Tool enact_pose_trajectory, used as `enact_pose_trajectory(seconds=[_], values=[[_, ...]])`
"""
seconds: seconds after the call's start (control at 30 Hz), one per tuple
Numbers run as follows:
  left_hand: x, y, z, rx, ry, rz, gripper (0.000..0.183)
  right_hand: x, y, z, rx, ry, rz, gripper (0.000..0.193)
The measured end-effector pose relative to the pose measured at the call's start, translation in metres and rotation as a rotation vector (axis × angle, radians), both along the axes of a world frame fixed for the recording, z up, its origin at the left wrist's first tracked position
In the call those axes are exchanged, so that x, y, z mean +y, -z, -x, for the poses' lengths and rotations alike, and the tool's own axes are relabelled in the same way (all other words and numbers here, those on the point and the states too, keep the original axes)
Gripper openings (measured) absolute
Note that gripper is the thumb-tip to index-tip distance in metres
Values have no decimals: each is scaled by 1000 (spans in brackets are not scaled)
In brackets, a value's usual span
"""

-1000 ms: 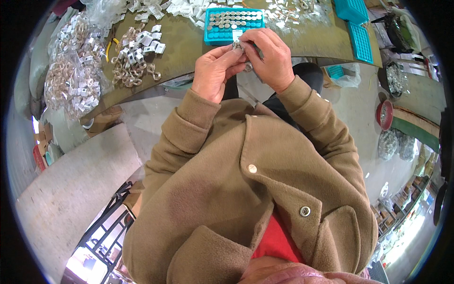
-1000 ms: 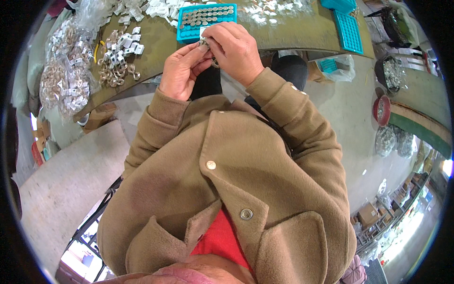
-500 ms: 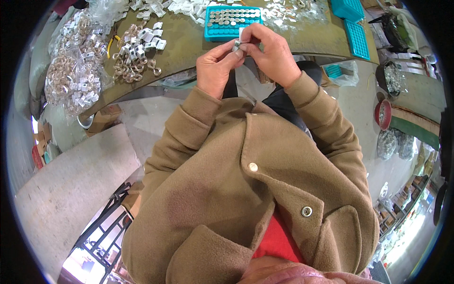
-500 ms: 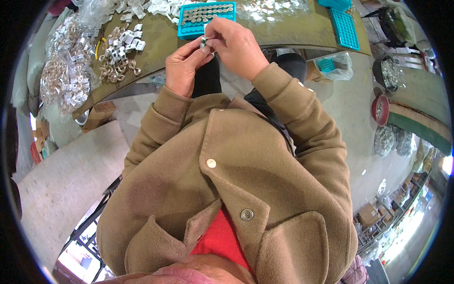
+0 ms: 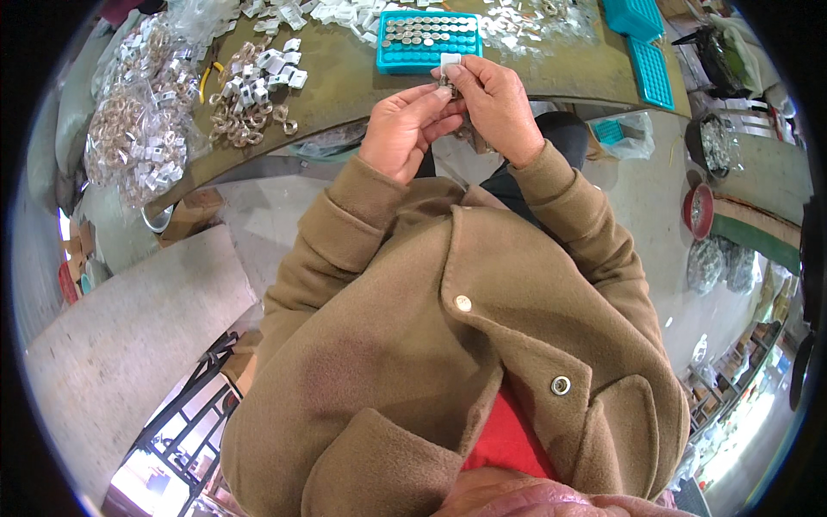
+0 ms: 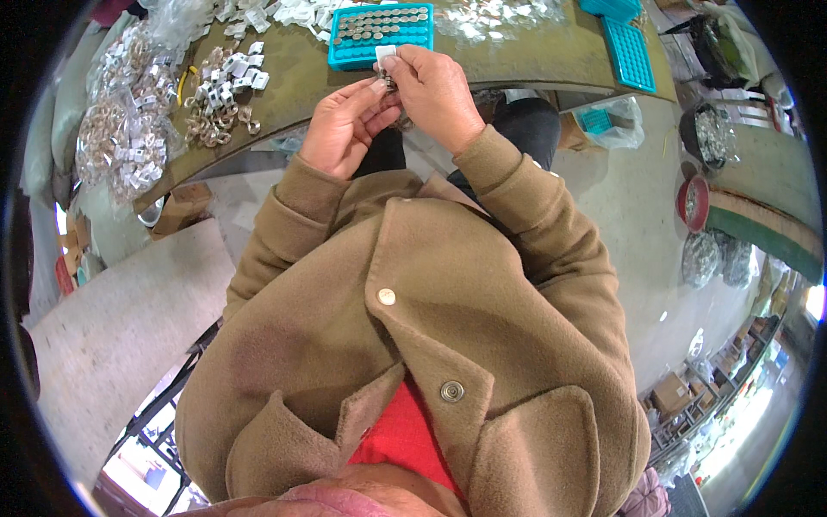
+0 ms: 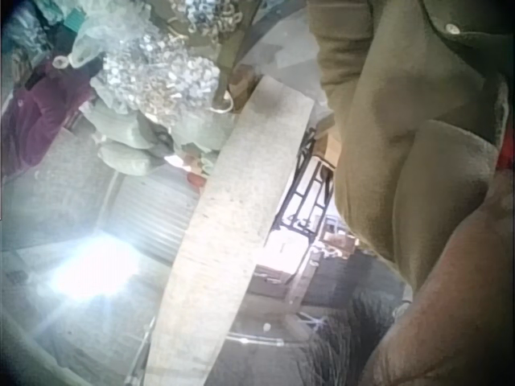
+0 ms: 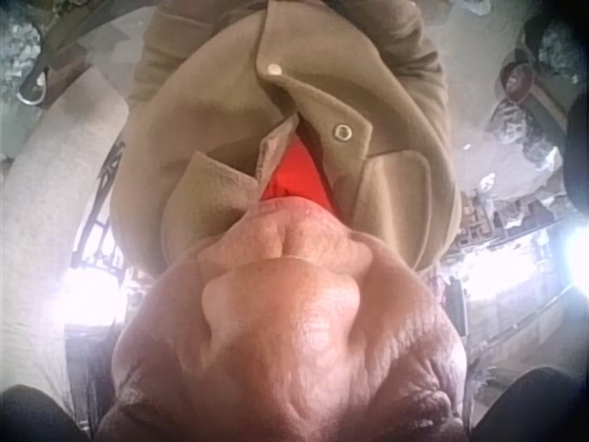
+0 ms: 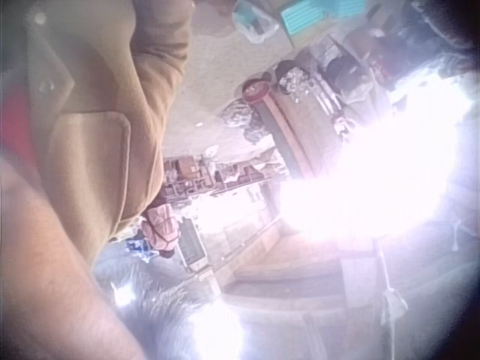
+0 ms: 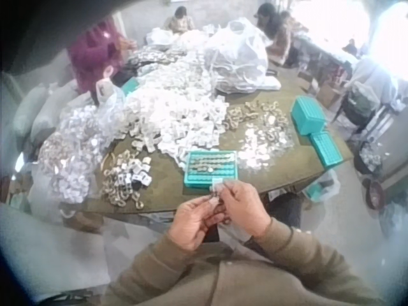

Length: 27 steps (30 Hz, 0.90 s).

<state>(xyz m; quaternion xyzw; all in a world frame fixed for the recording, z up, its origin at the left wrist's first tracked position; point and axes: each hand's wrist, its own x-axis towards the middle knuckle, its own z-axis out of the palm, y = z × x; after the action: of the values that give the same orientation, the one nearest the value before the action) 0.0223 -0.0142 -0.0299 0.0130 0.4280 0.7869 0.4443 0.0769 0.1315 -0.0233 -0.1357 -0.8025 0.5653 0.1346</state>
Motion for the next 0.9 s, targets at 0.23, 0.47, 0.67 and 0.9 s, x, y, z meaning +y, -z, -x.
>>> enact_pose_trajectory(seconds=[0.23, 0.47, 0.67, 0.9], values=[[-6, 15, 6, -397, 47, -152, 24, 8, 4, -3, -23, -155, 557, 25], [-3, 16, 4, -616, 29, -221, 18, 20, 7, -2, -43, -289, 700, 30], [-1, 11, 0, -634, 22, -257, 21, 21, 1, -15, -16, -344, 166, 37], [4, 7, -4, -522, 132, -120, 25, 24, 13, -22, 434, -155, -478, 25]])
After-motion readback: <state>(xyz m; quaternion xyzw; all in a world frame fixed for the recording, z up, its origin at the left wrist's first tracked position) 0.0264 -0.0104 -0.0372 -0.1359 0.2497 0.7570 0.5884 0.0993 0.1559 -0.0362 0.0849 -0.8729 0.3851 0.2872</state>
